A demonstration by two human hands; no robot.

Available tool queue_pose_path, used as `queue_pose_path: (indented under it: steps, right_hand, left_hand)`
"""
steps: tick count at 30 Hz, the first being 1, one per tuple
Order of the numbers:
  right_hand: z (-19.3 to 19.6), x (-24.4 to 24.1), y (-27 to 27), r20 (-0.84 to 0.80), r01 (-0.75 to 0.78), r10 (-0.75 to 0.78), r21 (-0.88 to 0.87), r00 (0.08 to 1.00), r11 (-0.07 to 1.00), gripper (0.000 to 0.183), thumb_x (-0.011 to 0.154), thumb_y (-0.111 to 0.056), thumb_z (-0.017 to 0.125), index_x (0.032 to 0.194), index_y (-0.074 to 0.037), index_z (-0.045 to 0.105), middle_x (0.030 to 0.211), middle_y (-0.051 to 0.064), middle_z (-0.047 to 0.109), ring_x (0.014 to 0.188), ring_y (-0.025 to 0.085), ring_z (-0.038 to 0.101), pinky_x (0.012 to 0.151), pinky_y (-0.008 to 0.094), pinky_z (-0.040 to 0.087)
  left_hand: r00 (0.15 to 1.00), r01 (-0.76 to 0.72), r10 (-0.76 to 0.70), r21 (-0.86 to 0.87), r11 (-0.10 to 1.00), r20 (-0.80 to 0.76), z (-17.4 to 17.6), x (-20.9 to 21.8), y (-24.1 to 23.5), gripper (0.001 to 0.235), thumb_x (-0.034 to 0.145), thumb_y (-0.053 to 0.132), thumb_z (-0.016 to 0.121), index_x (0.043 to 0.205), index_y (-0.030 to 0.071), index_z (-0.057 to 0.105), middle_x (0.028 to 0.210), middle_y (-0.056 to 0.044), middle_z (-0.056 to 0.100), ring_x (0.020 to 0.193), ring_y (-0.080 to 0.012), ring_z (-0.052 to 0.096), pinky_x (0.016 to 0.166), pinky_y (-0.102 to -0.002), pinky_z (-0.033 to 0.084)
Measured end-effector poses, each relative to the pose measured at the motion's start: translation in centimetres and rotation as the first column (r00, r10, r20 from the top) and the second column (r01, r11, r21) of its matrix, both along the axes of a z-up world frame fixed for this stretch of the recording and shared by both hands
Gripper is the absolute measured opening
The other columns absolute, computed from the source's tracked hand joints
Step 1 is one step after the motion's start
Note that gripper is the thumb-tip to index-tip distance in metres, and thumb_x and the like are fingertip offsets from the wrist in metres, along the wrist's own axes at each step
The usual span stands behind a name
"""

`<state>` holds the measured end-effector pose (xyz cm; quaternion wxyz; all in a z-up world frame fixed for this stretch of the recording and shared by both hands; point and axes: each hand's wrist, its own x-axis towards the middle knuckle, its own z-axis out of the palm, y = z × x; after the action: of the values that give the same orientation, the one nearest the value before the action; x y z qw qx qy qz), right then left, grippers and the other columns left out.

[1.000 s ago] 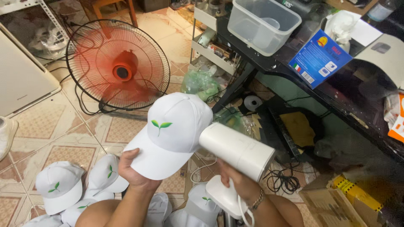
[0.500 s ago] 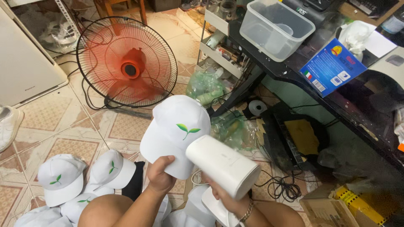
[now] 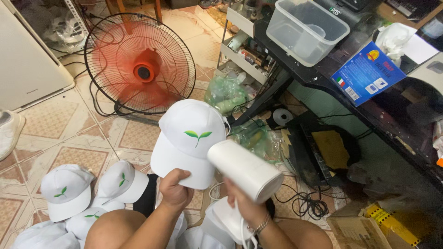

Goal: The person sits on the floor and repeatedly finishes white baseball caps by stuffing them with a cloth, applying heat with a hair dryer, spraying with an aerosol can, and inserting a cardboard piece inside. The same sequence is performed on multiple caps.

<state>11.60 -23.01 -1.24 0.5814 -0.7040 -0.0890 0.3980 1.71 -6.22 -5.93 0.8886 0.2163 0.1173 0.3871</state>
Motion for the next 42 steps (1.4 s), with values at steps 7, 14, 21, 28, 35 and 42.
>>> queue_pose_path:
  steps: [7,14,21,28,35,42]
  right_hand:
    - [0.7,-0.1,0.5,0.006,-0.063,0.062,0.072,0.998,0.995,0.029,0.096,-0.035,0.062,0.09,-0.007,0.066,0.055,0.0,0.05,0.047,0.012,0.047,0.048,0.028,0.043]
    - [0.0,0.0,0.4,-0.024,0.049,-0.047,0.069,0.999,0.996,0.038,0.101,-0.036,0.065,0.083,-0.002,0.059,0.055,0.001,0.049,0.046,0.012,0.047,0.049,0.027,0.042]
    - [0.8,0.7,0.4,0.068,-0.138,0.142,-0.059,0.988,0.989,0.032,0.096,-0.038,0.063,0.091,-0.007,0.066,0.054,-0.003,0.049,0.045,0.01,0.044,0.048,0.027,0.04]
    - [0.8,1.8,-0.4,0.102,-0.077,0.08,-0.037,0.992,0.996,0.032,0.095,-0.036,0.067,0.086,-0.006,0.064,0.053,-0.003,0.05,0.045,0.009,0.048,0.048,0.026,0.045]
    - [0.5,2.9,-0.7,0.072,-0.018,0.023,-0.061,0.997,0.998,0.027,0.092,-0.03,0.072,0.09,-0.004,0.066,0.054,-0.003,0.052,0.044,0.009,0.049,0.043,0.026,0.044]
    - [1.7,2.6,-1.8,0.103,-0.162,0.164,-0.028,0.981,0.986,0.023,0.088,-0.027,0.073,0.093,-0.005,0.068,0.053,-0.001,0.056,0.041,0.008,0.047,0.039,0.025,0.043]
  left_hand:
    - [0.996,0.091,-0.091,-0.015,0.996,-0.012,0.2,0.1,-0.1,0.05,0.071,-0.006,0.049,0.12,-0.009,0.058,0.101,-0.019,0.066,0.081,-0.0333,0.067,0.063,-0.041,0.056]
    - [0.993,0.119,-0.119,0.034,0.992,-0.005,1.4,-0.3,0.1,0.053,0.068,-0.006,0.047,0.12,-0.012,0.056,0.1,-0.02,0.065,0.079,-0.033,0.067,0.063,-0.041,0.058]
    - [0.992,0.093,-0.088,0.048,0.995,-0.093,1.0,-0.5,0.0,0.054,0.062,-0.009,0.047,0.115,-0.007,0.058,0.102,-0.015,0.066,0.094,-0.03,0.067,0.083,-0.04,0.056]
    - [0.986,0.144,-0.136,0.081,0.986,-0.099,-1.4,-0.6,0.5,0.047,0.062,-0.009,0.049,0.107,-0.007,0.061,0.098,-0.015,0.065,0.088,-0.0298,0.065,0.078,-0.04,0.055]
    - [0.989,0.129,-0.14,0.191,0.973,0.045,-2.6,-0.8,1.0,0.03,0.076,-0.01,0.052,0.106,-0.013,0.058,0.103,-0.019,0.062,0.092,-0.0319,0.062,0.083,-0.042,0.053]
    - [0.973,0.187,-0.181,0.027,0.982,-0.143,-0.1,-1.2,1.8,0.054,0.066,-0.002,0.049,0.119,-0.008,0.059,0.109,-0.017,0.065,0.101,-0.0314,0.065,0.09,-0.042,0.053]
